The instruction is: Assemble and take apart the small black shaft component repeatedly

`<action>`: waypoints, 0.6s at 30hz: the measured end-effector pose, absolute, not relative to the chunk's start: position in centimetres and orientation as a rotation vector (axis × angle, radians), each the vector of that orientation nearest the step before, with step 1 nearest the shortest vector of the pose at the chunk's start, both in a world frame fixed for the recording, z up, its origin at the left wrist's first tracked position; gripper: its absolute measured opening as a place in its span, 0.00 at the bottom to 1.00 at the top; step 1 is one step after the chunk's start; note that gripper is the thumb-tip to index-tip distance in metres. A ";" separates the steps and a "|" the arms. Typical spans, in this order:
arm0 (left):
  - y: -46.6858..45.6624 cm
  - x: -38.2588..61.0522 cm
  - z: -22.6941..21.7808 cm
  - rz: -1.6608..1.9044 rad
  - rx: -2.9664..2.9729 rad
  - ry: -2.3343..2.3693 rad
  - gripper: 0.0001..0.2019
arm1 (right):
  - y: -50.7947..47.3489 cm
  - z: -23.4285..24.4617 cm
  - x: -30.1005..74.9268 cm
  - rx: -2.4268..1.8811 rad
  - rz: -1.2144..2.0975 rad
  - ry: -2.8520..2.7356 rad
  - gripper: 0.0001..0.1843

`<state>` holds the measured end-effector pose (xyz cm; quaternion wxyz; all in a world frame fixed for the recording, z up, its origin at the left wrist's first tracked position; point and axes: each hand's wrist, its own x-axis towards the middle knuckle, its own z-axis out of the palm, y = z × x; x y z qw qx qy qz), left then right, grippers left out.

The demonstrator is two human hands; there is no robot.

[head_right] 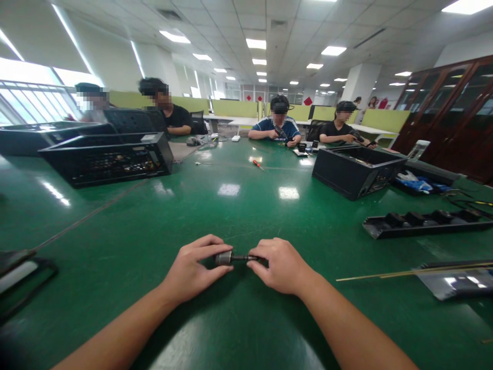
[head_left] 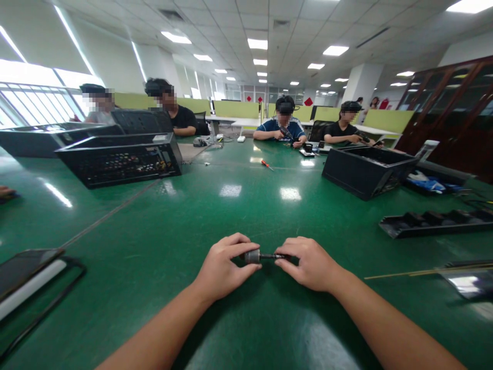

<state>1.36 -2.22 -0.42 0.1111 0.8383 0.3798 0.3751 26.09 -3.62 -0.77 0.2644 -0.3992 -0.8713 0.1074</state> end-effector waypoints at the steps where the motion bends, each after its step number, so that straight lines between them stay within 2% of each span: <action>1: -2.2 1.4 -0.4 1.104 2.465 1.116 0.15 | -3.6 -0.8 26.1 -1.077 0.290 -2.353 0.09; 18: -2.1 1.0 -0.6 1.129 2.463 1.107 0.15 | -3.6 -0.8 26.4 -1.096 0.280 -2.346 0.08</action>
